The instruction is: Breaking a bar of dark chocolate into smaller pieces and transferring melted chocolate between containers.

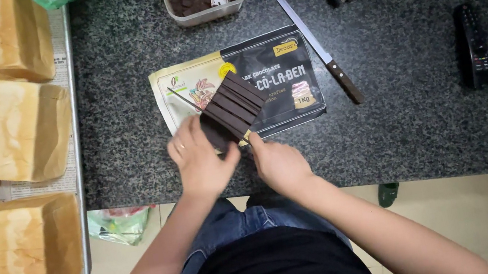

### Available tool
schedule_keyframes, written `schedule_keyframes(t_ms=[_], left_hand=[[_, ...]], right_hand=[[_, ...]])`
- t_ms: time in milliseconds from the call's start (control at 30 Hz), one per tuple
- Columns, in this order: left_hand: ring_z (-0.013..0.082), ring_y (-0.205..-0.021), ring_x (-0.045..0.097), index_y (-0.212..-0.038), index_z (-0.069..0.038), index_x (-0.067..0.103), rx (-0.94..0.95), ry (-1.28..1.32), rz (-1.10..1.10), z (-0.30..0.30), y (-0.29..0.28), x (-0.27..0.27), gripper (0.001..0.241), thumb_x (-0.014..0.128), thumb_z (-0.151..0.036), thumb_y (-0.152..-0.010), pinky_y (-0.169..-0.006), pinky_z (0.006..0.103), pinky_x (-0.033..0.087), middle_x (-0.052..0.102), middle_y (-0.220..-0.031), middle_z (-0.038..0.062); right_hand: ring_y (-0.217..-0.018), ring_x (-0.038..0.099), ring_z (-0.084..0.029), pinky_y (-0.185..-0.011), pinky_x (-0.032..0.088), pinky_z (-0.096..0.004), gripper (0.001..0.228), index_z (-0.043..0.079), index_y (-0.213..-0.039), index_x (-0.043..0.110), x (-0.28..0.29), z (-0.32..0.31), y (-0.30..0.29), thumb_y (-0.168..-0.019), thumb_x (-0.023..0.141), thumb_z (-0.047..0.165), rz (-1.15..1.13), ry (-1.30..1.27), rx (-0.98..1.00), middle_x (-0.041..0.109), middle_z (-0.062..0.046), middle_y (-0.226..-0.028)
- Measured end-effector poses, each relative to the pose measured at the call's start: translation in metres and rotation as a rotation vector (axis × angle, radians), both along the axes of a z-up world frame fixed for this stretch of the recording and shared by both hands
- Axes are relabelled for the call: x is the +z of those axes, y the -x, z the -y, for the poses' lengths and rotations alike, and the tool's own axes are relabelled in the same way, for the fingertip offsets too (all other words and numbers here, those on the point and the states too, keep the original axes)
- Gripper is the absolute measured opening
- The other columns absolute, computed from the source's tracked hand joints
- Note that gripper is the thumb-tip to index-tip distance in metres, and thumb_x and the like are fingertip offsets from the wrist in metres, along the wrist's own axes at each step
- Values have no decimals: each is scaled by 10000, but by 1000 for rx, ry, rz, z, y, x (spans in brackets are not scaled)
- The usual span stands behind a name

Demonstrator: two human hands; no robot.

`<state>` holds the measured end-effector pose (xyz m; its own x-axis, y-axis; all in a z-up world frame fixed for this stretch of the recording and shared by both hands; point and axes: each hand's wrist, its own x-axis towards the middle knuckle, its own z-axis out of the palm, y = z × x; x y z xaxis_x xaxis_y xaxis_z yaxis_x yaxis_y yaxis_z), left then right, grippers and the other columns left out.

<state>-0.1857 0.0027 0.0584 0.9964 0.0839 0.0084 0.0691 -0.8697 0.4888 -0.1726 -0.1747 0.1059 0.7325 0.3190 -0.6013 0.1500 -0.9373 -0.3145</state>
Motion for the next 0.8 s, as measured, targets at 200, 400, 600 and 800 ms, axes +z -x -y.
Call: schedule_keyframes(t_ms=[200, 400, 600, 800], left_hand=[[413, -1413, 292, -1489, 95, 337, -60, -7, -225, 3, 3, 15, 1102, 940, -272, -643, -1204, 566, 67, 336, -1483, 246], [416, -1403, 325, -1483, 85, 355, -42, -70, -225, 7, 4, 10, 1130, 965, -266, -600, -1214, 552, 75, 366, -1458, 253], [413, -1415, 278, -1507, 63, 331, -20, 9, -237, 4, 5, 3, 1171, 975, -263, -586, -1204, 572, 56, 343, -1458, 229], [440, -1421, 259, -1515, 72, 335, 44, 257, -216, -13, -6, 30, 1246, 995, -381, -560, -1190, 631, 80, 322, -1499, 252]], right_hand=[[-830, 741, -489, -730, 602, -567, 261, 102, -1251, 462, 13, -10, -10, -1013, 375, 164, 31, 62, 59, 706, -210, -840], [-860, 735, -509, -755, 587, -595, 281, 106, -1287, 459, 37, -7, -17, -1041, 366, 203, -39, -1, 35, 718, -248, -854], [-842, 730, -513, -742, 594, -586, 280, 139, -1288, 476, 50, -3, -14, -1048, 396, 257, 14, -11, 2, 717, -244, -874], [-834, 727, -522, -740, 588, -594, 279, 109, -1287, 493, 31, 8, -8, -1055, 394, 230, 69, 4, 26, 702, -245, -882]])
